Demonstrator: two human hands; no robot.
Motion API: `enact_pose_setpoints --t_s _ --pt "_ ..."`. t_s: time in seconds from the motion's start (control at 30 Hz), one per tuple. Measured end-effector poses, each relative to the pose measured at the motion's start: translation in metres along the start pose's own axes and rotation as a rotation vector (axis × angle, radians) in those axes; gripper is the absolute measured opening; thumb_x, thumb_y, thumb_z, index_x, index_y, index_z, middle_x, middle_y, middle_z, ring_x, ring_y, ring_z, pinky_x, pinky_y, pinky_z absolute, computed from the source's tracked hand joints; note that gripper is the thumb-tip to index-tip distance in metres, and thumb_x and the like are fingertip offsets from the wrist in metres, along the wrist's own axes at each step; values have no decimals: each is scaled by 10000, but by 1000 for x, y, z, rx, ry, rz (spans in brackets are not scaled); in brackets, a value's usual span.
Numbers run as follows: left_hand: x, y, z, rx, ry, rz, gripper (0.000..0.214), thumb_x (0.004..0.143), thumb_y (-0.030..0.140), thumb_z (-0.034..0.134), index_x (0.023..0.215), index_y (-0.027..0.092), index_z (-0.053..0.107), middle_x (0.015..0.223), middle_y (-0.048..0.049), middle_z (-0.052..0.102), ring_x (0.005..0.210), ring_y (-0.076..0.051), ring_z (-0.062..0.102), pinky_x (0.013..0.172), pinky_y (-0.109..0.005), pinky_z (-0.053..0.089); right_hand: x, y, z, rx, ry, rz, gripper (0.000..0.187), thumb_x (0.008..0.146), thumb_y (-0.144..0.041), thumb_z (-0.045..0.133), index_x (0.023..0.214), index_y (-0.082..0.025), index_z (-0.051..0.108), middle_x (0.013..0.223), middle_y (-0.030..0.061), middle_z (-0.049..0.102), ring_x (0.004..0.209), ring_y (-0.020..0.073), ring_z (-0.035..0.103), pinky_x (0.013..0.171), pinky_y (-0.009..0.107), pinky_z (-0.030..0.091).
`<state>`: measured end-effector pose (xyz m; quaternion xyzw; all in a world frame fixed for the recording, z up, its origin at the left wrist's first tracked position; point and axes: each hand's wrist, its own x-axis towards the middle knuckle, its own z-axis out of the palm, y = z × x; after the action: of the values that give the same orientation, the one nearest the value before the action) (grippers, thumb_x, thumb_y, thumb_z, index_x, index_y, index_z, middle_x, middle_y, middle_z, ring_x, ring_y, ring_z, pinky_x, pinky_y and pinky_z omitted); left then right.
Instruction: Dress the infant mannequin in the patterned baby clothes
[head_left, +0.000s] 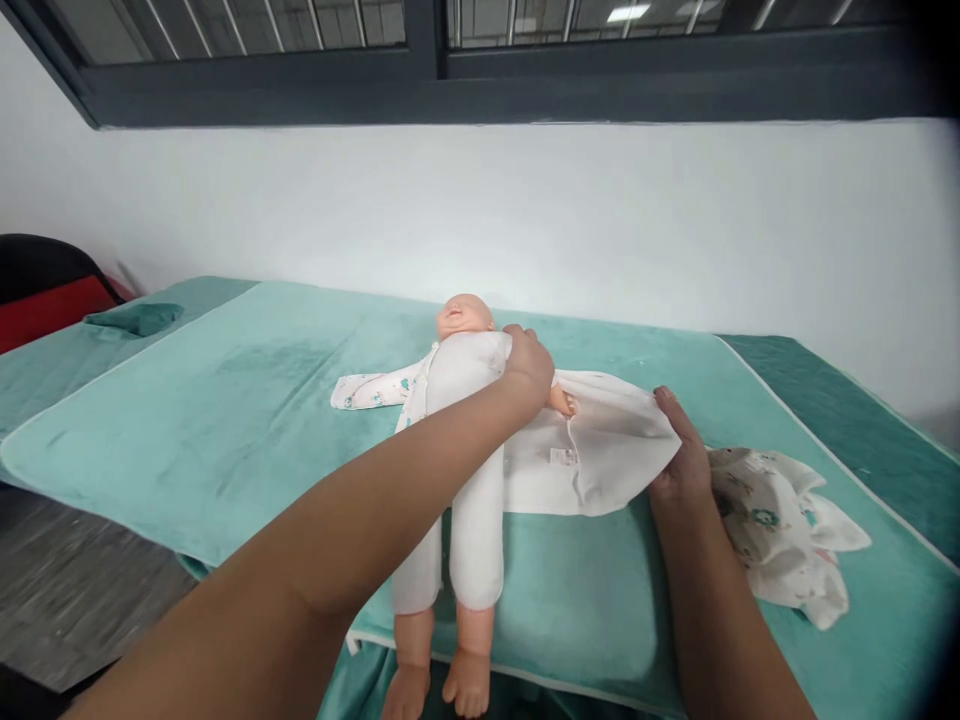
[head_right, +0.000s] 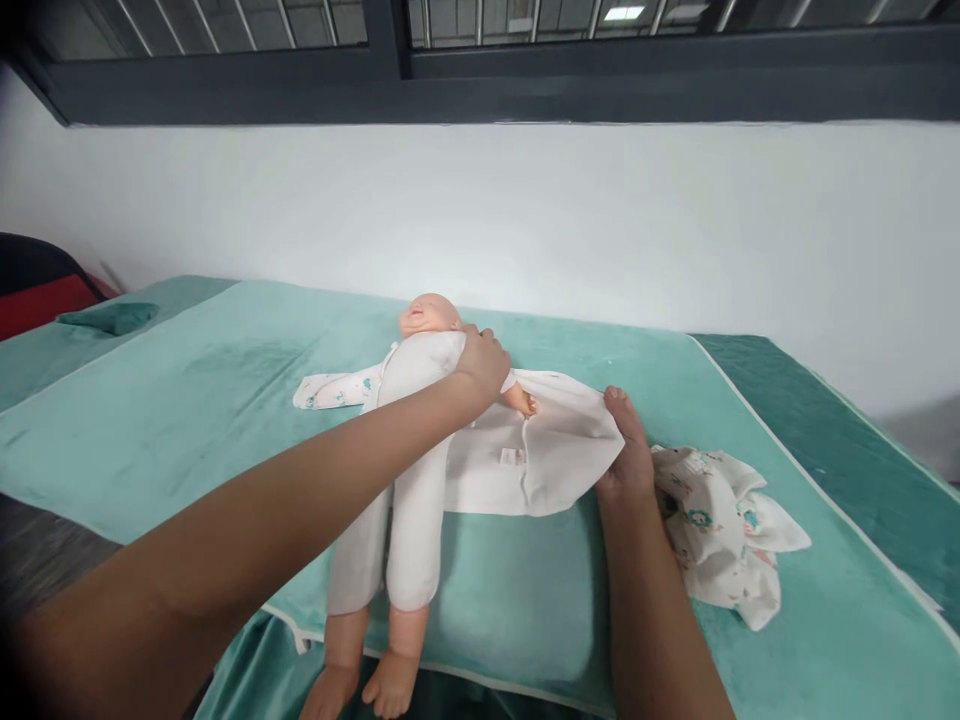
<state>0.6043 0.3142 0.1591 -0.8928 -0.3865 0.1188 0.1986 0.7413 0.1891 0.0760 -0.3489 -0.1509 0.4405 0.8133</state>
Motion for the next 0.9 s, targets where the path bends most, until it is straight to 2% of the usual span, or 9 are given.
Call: enact_pose_setpoints --t_s 0.07,0.17,0.3,0.43,0.57,0.63,0.73,0.8,0.9 --pt "4 3 1 -4 -17 -29 501 759 593 676 1105 233 713 1175 -146 672 1156 -382 450 1022 -575 261 -3 0 1 -6 -26 28 189 768 -342 767 810 -245 610 681 -56 633 576 151 604 626 317 580" --pt "8 7 4 -109 6 -48 629 762 683 620 1122 174 701 1149 -187 662 1144 -391 452 1009 -563 257 -9 -1 4 -42 -42 -3 176 777 -352 753 843 -261 618 719 -62 641 623 147 620 684 306 583" --pt "7 14 12 -217 92 -50 588 832 543 625 1223 104 625 1209 -219 609 1135 -360 477 972 -510 300 -20 -2 8 -113 -202 -62 221 793 -417 717 934 -289 604 841 -48 644 712 156 634 766 315 566" --pt "4 16 19 -328 141 -1 495 854 393 628 1279 147 565 1287 -184 569 1156 -325 491 1000 -509 298 -29 -2 10 -188 -320 -49 380 693 -404 774 1003 -290 586 933 -8 639 753 180 636 756 325 554" --pt "1 12 24 -483 100 144 599 764 561 670 1211 174 577 1212 -133 634 1128 -306 518 985 -499 339 -31 -2 8 -237 -368 -77 410 690 -417 751 1028 -291 556 988 19 640 840 215 655 818 357 544" --pt "-1 12 26 -551 98 164 545 762 581 652 1111 164 615 1121 -131 676 1104 -315 534 985 -514 337 -31 -2 7 -261 -383 -71 423 685 -437 749 1025 -301 537 991 27 644 854 235 660 806 376 545" --pt "-2 13 26 -694 174 131 304 756 409 686 940 170 648 1005 -120 706 1052 -316 566 987 -514 330 -32 -3 7 -323 -460 50 508 610 -429 806 1020 -319 526 1000 33 660 841 259 662 706 379 545" --pt "-1 10 24 -789 223 106 132 774 275 634 878 194 645 936 -73 716 949 -267 603 945 -457 371 -33 -2 6 -367 -533 141 575 575 -411 836 1061 -333 538 1058 43 664 818 255 660 618 345 522" --pt "0 -8 21 -884 283 79 189 808 144 483 909 219 624 944 -19 718 837 -189 612 798 -335 427 -31 2 1 -412 -638 188 718 561 -401 865 1202 -371 543 1199 54 630 760 202 639 560 291 474"
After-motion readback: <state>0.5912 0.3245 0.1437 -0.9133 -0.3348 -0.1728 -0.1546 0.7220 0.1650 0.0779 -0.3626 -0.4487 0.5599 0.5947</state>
